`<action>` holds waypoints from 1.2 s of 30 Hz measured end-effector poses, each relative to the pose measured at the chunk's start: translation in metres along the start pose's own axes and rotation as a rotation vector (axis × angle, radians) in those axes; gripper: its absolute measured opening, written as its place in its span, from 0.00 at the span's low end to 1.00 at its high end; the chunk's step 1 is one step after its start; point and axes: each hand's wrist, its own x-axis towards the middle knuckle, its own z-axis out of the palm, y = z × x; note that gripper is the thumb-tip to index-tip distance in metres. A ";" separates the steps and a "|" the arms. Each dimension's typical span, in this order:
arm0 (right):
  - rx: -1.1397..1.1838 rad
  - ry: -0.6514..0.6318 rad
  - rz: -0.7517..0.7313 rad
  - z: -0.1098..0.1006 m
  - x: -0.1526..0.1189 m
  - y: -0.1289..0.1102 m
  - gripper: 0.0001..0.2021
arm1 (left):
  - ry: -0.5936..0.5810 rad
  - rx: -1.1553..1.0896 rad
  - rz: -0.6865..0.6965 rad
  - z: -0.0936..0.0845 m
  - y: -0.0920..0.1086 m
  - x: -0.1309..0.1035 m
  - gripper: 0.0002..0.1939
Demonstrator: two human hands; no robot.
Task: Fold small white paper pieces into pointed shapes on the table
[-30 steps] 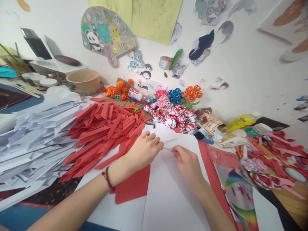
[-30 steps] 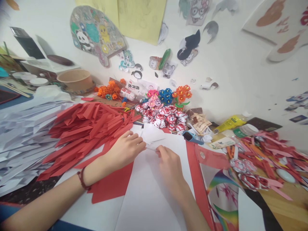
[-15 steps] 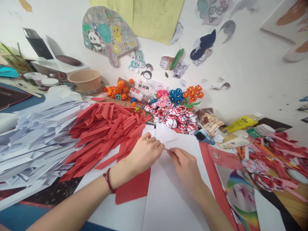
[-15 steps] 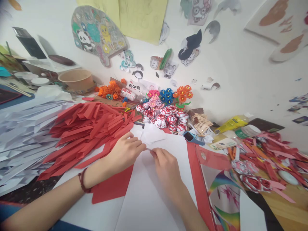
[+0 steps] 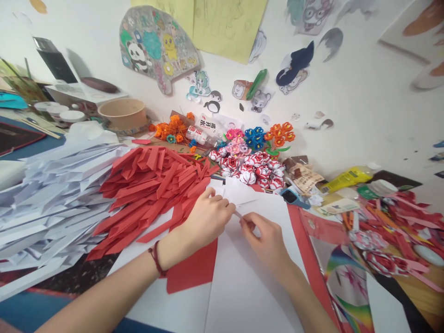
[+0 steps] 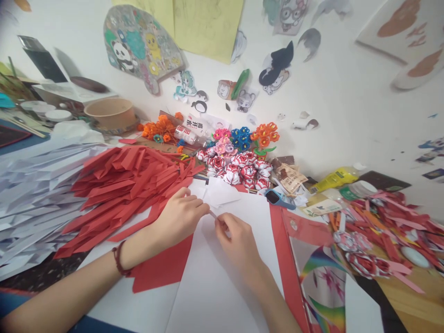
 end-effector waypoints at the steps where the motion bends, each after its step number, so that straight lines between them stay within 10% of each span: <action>1: -0.003 0.001 -0.001 0.000 0.000 0.000 0.07 | -0.004 -0.001 0.004 0.000 0.000 0.000 0.08; 36: -0.314 0.185 -0.095 -0.005 -0.003 0.009 0.07 | 0.052 0.000 -0.063 0.007 -0.007 0.001 0.15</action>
